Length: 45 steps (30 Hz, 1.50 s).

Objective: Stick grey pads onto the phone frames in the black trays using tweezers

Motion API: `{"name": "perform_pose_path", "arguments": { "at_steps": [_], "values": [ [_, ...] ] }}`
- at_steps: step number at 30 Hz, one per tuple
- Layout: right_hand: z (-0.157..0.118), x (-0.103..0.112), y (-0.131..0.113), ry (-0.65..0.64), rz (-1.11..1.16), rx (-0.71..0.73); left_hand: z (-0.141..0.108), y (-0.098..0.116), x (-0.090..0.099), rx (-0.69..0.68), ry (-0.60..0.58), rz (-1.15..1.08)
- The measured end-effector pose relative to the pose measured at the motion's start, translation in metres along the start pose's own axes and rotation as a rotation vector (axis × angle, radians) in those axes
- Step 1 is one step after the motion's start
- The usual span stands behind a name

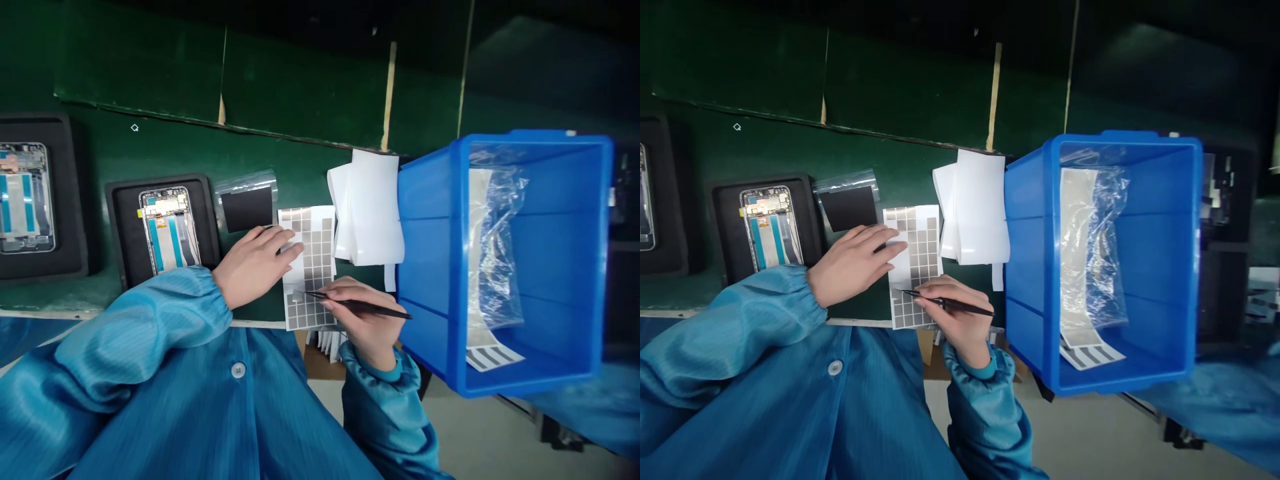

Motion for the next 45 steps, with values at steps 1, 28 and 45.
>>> {"name": "perform_pose_path", "arguments": {
  "at_steps": [1, 28, 45],
  "values": [
    [0.003, -0.002, -0.006, 0.008, -0.003, 0.004, -0.003, -0.004, 0.009, 0.036, 0.025, -0.077],
    [0.047, -0.141, -0.040, -0.063, 0.059, -0.114, -0.122, -0.112, 0.076, 0.389, 0.199, -0.619],
    [0.101, -0.218, -0.024, -0.034, -0.170, -0.234, -0.148, -0.101, 0.052, 0.221, 0.208, -0.049]
  ]
}}
Point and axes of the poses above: each hand's wrist, its own z-axis towards the middle knuckle, its own x-axis out of the back of the hand, y = z × x, the point moved 8 cm from there along z, towards the middle knuckle, and after that the axes turned 5 degrees about x, right-handed, at the moved point
